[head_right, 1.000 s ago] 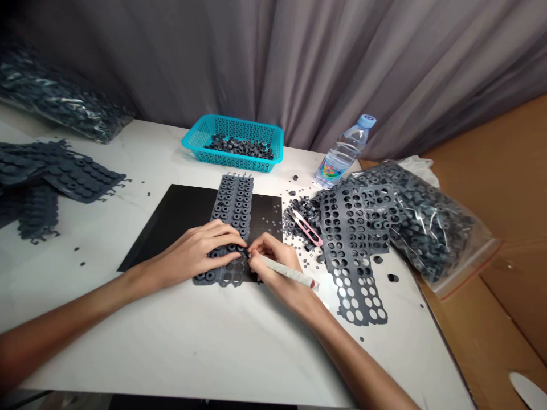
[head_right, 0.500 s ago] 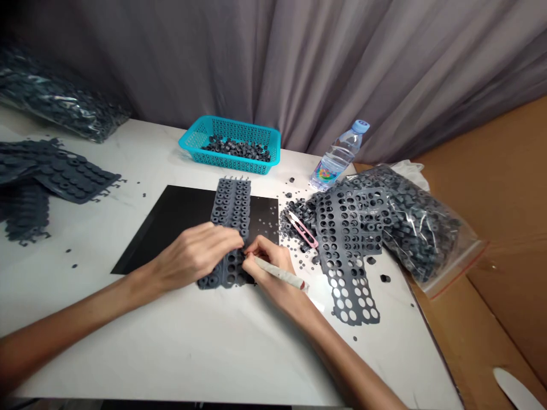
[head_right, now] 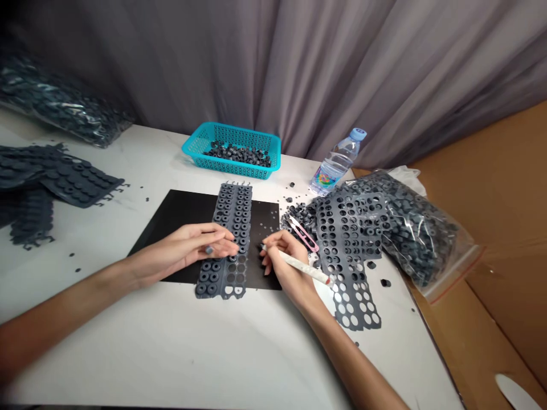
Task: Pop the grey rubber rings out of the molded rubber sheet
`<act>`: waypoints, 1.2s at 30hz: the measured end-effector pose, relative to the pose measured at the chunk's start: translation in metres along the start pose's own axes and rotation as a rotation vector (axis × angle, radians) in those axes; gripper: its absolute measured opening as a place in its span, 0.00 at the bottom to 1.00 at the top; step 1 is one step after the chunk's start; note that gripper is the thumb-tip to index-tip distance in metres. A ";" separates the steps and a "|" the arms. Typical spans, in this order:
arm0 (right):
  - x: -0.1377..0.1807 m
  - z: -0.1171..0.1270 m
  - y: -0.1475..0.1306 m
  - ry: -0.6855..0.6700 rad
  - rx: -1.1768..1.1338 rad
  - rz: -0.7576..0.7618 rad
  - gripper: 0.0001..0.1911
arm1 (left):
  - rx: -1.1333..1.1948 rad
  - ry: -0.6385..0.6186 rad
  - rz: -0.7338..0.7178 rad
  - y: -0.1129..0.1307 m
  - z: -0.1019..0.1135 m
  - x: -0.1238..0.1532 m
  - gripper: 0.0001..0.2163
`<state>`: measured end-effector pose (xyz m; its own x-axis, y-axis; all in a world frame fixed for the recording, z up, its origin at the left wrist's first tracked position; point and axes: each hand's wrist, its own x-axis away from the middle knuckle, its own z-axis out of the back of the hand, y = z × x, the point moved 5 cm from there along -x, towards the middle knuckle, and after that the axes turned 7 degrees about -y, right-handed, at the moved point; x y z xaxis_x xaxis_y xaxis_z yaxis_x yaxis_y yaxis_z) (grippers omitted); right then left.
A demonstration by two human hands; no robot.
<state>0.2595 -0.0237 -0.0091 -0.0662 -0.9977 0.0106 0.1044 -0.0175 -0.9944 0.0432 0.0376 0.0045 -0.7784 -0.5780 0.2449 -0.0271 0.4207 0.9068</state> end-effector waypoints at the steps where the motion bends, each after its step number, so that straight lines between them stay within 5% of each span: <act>1: 0.000 0.000 0.000 -0.002 0.016 0.000 0.06 | 0.033 -0.009 0.008 -0.002 -0.002 0.000 0.12; 13: 0.003 -0.005 0.000 -0.036 0.131 -0.027 0.10 | 0.391 -0.042 0.090 -0.006 -0.012 0.000 0.26; 18: 0.006 -0.005 -0.002 -0.042 0.167 -0.020 0.11 | 0.446 0.000 0.088 -0.003 -0.014 0.002 0.17; 32: 0.004 -0.007 -0.004 -0.058 0.207 -0.046 0.08 | 0.404 -0.097 0.075 -0.004 -0.021 0.004 0.21; 36: 0.004 -0.007 -0.003 -0.072 0.235 -0.053 0.07 | 0.270 -0.057 0.029 -0.003 -0.021 0.006 0.15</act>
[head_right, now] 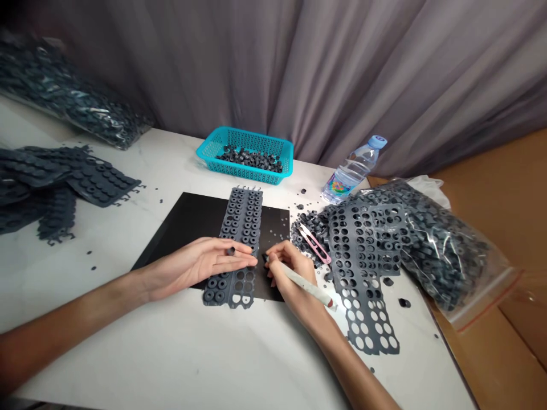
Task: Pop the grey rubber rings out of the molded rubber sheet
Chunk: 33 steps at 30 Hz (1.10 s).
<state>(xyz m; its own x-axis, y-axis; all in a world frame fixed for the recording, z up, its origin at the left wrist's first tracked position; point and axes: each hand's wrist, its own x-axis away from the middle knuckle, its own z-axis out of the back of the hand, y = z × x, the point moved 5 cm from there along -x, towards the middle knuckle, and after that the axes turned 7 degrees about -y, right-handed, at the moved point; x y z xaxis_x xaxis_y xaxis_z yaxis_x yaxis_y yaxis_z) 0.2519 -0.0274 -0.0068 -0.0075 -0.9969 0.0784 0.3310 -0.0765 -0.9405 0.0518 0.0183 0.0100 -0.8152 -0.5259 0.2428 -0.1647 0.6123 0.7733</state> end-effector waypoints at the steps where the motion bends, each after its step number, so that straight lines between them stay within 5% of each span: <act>1: 0.000 0.000 0.001 0.001 -0.004 -0.004 0.07 | -0.069 0.033 -0.031 0.002 0.003 -0.001 0.13; 4: -0.002 -0.001 0.002 0.006 -0.025 -0.013 0.05 | -0.350 0.168 -0.235 0.025 0.023 -0.015 0.13; 8: -0.003 -0.002 -0.001 0.010 -0.015 -0.001 0.03 | -1.037 0.333 -0.644 0.095 0.053 -0.052 0.15; 12: -0.002 -0.002 -0.002 -0.012 -0.031 0.016 0.04 | -1.293 0.398 -0.712 0.161 0.077 -0.099 0.12; 15: -0.003 -0.002 0.001 -0.016 -0.019 0.009 0.04 | -1.467 0.420 -0.717 0.183 0.074 -0.113 0.11; 18: -0.002 -0.001 0.003 -0.009 -0.006 0.012 0.06 | -1.581 0.417 -0.725 0.169 0.054 -0.102 0.14; 21: 0.000 0.000 -0.001 -0.011 0.016 0.033 0.07 | -1.643 0.345 -0.693 0.124 0.024 -0.069 0.10; 25: 0.006 0.000 -0.013 -0.027 0.084 0.069 0.08 | -1.642 0.022 -0.501 0.053 -0.011 -0.019 0.05; 28: 0.008 -0.005 -0.015 -0.087 0.036 0.072 0.06 | -1.593 -0.074 -0.379 0.025 -0.015 0.002 0.05; 33: 0.010 -0.012 -0.010 -0.089 -0.153 0.017 0.03 | -1.533 -0.055 -0.375 0.019 -0.004 0.005 0.06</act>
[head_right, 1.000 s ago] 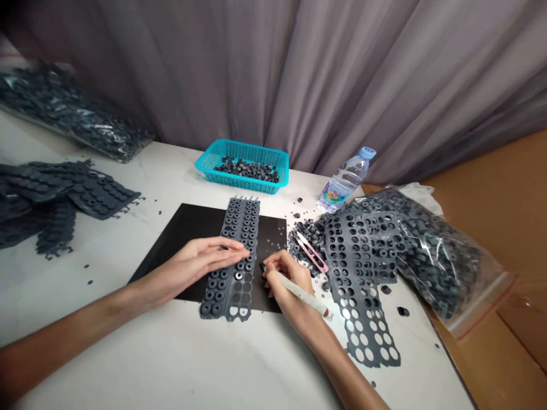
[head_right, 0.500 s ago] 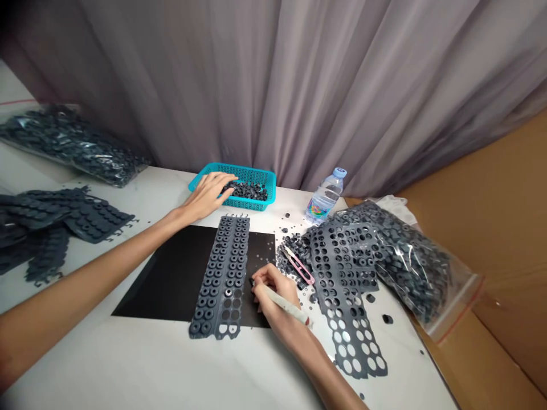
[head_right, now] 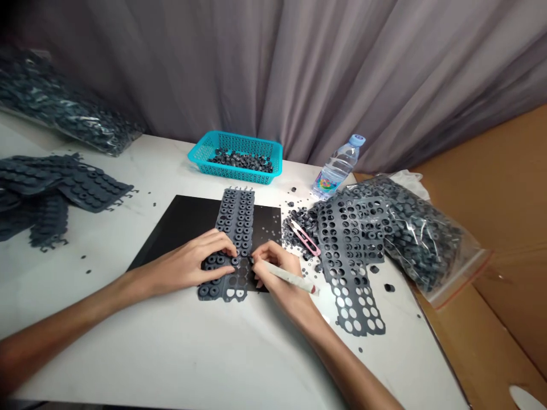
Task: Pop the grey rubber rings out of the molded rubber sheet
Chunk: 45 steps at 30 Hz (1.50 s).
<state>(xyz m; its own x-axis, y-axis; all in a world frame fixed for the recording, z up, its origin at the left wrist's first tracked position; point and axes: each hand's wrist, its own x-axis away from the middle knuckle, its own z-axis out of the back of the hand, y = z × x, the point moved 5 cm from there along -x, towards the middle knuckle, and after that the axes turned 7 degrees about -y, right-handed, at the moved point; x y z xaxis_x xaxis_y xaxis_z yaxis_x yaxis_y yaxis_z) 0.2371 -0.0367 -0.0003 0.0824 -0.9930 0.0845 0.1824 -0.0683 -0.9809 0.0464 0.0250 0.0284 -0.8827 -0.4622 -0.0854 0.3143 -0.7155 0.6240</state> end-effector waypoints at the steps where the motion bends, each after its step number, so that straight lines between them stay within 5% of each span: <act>1: 0.000 0.000 0.000 0.010 -0.016 0.000 0.03 | -0.002 0.006 -0.005 -0.001 0.000 0.000 0.06; 9: 0.005 -0.011 0.003 -0.109 -0.060 -0.046 0.05 | -0.073 -0.004 -0.014 0.002 -0.003 0.003 0.06; 36: 0.005 -0.012 0.001 -0.112 0.005 -0.047 0.07 | -0.128 0.026 -0.030 0.001 -0.006 0.003 0.05; 45: 0.007 -0.015 0.000 -0.094 0.119 -0.001 0.06 | -0.495 0.019 -0.136 0.011 -0.016 0.005 0.13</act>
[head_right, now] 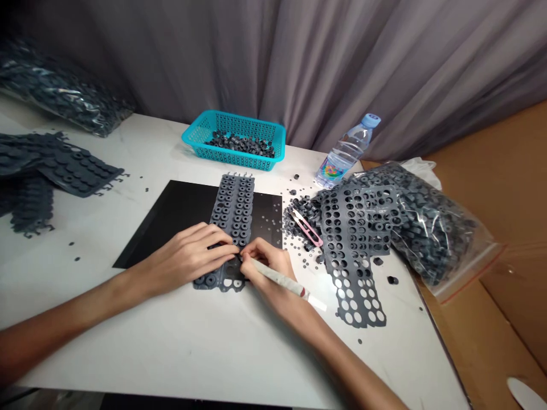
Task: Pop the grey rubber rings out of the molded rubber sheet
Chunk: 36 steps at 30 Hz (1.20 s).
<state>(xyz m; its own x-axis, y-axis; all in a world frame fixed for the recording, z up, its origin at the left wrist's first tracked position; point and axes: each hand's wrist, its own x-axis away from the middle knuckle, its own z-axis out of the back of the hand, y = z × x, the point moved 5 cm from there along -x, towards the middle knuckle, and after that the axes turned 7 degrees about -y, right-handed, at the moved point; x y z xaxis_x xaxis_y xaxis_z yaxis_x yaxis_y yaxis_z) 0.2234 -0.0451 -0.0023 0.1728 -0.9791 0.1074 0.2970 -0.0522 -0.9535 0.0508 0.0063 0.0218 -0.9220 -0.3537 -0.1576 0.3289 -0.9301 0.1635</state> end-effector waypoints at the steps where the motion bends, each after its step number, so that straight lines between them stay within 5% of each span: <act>1: 0.000 -0.001 0.000 0.006 0.021 0.005 0.06 | -0.004 0.016 -0.027 0.001 -0.002 0.002 0.14; 5: 0.001 -0.002 -0.003 0.022 0.053 0.021 0.07 | 0.088 0.100 -0.081 -0.001 -0.008 0.009 0.15; 15: -0.005 0.006 0.004 0.012 -0.266 -0.013 0.07 | 0.460 -0.005 0.125 -0.015 0.000 0.000 0.09; 36: -0.007 0.003 0.001 -0.031 -0.165 -0.005 0.05 | 0.315 0.090 0.086 -0.006 0.002 -0.003 0.08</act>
<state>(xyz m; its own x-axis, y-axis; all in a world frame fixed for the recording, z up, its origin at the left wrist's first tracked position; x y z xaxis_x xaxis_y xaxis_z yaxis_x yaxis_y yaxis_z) 0.2254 -0.0381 -0.0036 0.2017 -0.9722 0.1188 0.1405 -0.0913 -0.9859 0.0515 0.0130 0.0238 -0.8671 -0.4502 -0.2131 0.3127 -0.8250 0.4707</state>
